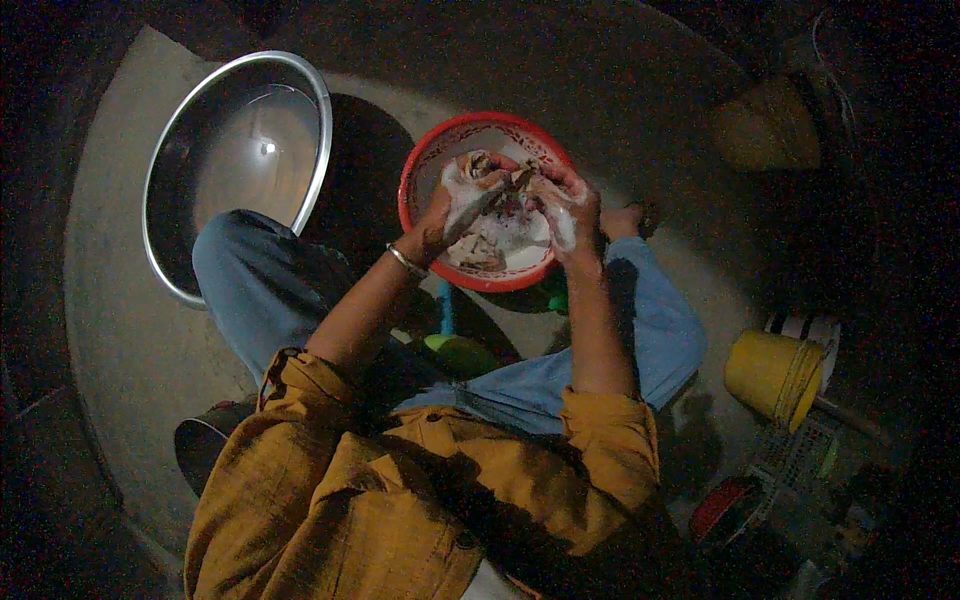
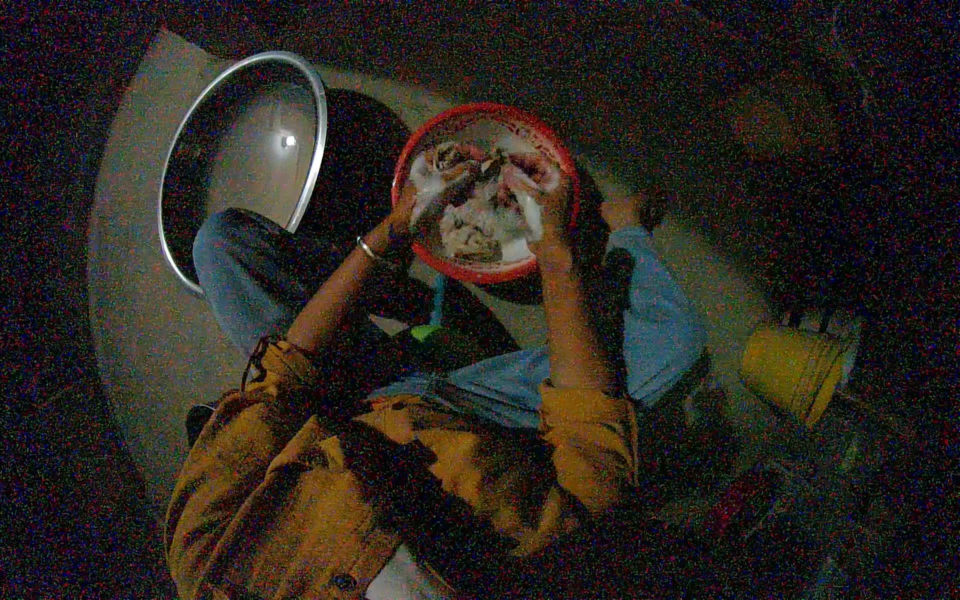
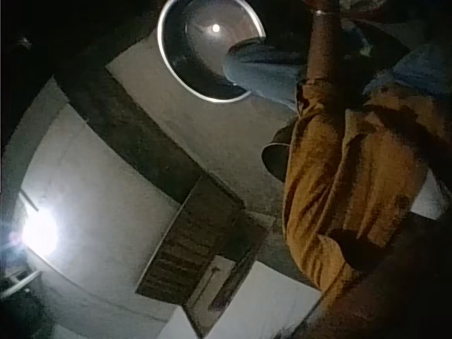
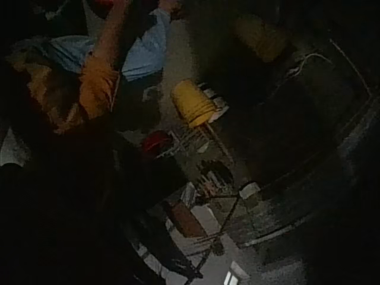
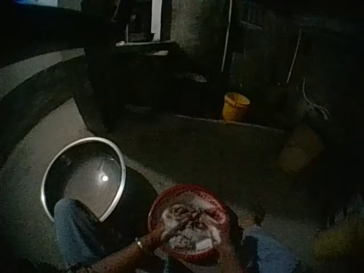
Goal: The person sits on the floor and hand-washes a light-colored cloth in a red plastic basin filled with soapy water. They repeatedly scrub, squeeze, and rinse the cloth by hand, occasionally lifting it to wring out excess water before submerging it again.
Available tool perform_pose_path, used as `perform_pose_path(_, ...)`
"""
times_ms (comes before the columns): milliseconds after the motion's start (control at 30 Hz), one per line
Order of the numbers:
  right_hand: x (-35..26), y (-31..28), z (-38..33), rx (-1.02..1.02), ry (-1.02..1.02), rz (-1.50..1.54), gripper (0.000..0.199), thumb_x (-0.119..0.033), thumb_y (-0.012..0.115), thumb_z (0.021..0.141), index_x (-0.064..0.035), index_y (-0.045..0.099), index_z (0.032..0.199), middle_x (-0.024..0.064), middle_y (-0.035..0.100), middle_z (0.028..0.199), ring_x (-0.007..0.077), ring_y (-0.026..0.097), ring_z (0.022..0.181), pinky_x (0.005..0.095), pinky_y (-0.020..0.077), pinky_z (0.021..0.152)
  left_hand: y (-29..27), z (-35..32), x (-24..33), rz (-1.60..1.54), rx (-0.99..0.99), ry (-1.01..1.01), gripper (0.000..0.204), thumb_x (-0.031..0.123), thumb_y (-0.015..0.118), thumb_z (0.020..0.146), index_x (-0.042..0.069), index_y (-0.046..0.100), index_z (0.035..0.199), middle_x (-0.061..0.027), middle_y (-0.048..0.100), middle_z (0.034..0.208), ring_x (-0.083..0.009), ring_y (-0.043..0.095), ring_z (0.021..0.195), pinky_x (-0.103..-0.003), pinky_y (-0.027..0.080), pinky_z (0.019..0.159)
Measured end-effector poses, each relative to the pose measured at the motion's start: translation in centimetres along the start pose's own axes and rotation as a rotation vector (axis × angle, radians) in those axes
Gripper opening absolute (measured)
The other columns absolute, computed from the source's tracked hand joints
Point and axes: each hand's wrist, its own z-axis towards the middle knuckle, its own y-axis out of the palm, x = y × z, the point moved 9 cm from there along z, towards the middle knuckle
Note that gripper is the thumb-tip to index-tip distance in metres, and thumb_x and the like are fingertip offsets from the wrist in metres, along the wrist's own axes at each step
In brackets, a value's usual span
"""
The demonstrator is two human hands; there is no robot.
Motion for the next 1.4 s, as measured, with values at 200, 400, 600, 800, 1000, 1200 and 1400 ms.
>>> perform_pose_path(200, -3.2, 2.1, -0.7, -0.083, -0.190, -0.291, 0.024, -0.014, 0.068, 0.079, -0.0035, 0.059, 0.099, 0.0052, 0.060, 0.098, 0.0149, 0.058, 0.086, 0.0283, 0.0455, 0.081, 0.8, -0.5, 0.0, 0.406, -0.041, -0.148, 0.015, 0.010, 0.061, 0.087, -0.002, 0.057, 0.095, -0.0065, 0.062, 0.092, -0.0099, 0.059, 0.080, -0.024, 0.052, 0.070)
perform_pose_path(400, -2.3, 0.9, 0.1, -0.019, -0.259, -0.562, 0.025, -0.012, 0.068, 0.078, -0.0049, 0.057, 0.100, 0.0049, 0.058, 0.096, 0.0144, 0.055, 0.086, 0.0297, 0.0465, 0.078, -1.4, -0.6, -3.5, -0.129, 0.179, -0.111, 0.012, 0.007, 0.063, 0.084, -0.001, 0.055, 0.089, -0.0079, 0.060, 0.084, -0.0132, 0.060, 0.076, -0.027, 0.052, 0.065)
perform_pose_path(600, 1.1, -4.2, -0.3, 0.188, -0.142, 0.047, 0.033, -0.013, 0.062, 0.082, -0.0044, 0.050, 0.112, 0.0105, 0.055, 0.106, 0.0155, 0.055, 0.076, 0.0289, 0.0488, 0.067, -1.6, -0.7, -3.3, -0.279, 0.262, -0.175, 0.014, 0.009, 0.062, 0.085, 0.002, 0.055, 0.096, -0.0085, 0.061, 0.084, -0.0177, 0.062, 0.071, -0.029, 0.053, 0.057)
perform_pose_path(800, 1.1, 0.1, -0.8, -0.123, 0.008, 0.063, 0.047, -0.026, 0.054, 0.087, -0.0052, 0.045, 0.128, 0.0124, 0.047, 0.127, 0.0233, 0.050, 0.110, 0.0368, 0.0437, 0.092, -2.6, -0.8, -3.6, 0.127, 0.253, -0.286, 0.015, 0.018, 0.058, 0.089, 0.006, 0.057, 0.098, -0.0045, 0.061, 0.082, -0.0169, 0.062, 0.068, -0.028, 0.051, 0.054)
perform_pose_path(1000, 1.2, -1.5, 0.9, -0.093, -0.260, -0.282, 0.029, -0.015, 0.057, 0.077, -0.0041, 0.054, 0.104, 0.0083, 0.054, 0.110, 0.0208, 0.054, 0.100, 0.0359, 0.0449, 0.089, -0.1, -1.9, -3.1, 0.078, 0.189, -0.451, 0.016, 0.021, 0.060, 0.088, 0.008, 0.057, 0.098, -0.0005, 0.058, 0.076, -0.0109, 0.055, 0.061, -0.024, 0.044, 0.048)
perform_pose_path(1200, 3.5, -2.1, 1.4, -0.061, -0.227, -0.073, 0.018, -0.009, 0.055, 0.082, -0.0049, 0.055, 0.100, 0.0055, 0.059, 0.090, 0.0177, 0.057, 0.085, 0.0313, 0.0477, 0.081, -1.9, -1.2, -6.4, 0.145, 0.152, -0.153, 0.018, 0.009, 0.062, 0.084, 0.003, 0.056, 0.100, -0.0027, 0.059, 0.080, -0.0105, 0.057, 0.069, -0.024, 0.047, 0.057)
perform_pose_path(1400, 4.4, -0.2, -0.1, -0.133, 0.072, -0.031, 0.029, -0.004, 0.064, 0.073, -0.0009, 0.054, 0.100, 0.0102, 0.062, 0.092, 0.0165, 0.062, 0.077, 0.0275, 0.0518, 0.067, -3.3, -1.6, -5.4, 0.226, 0.224, -0.224, 0.021, 0.000, 0.060, 0.081, 0.001, 0.057, 0.102, -0.0068, 0.061, 0.096, -0.0155, 0.059, 0.081, -0.029, 0.052, 0.067)
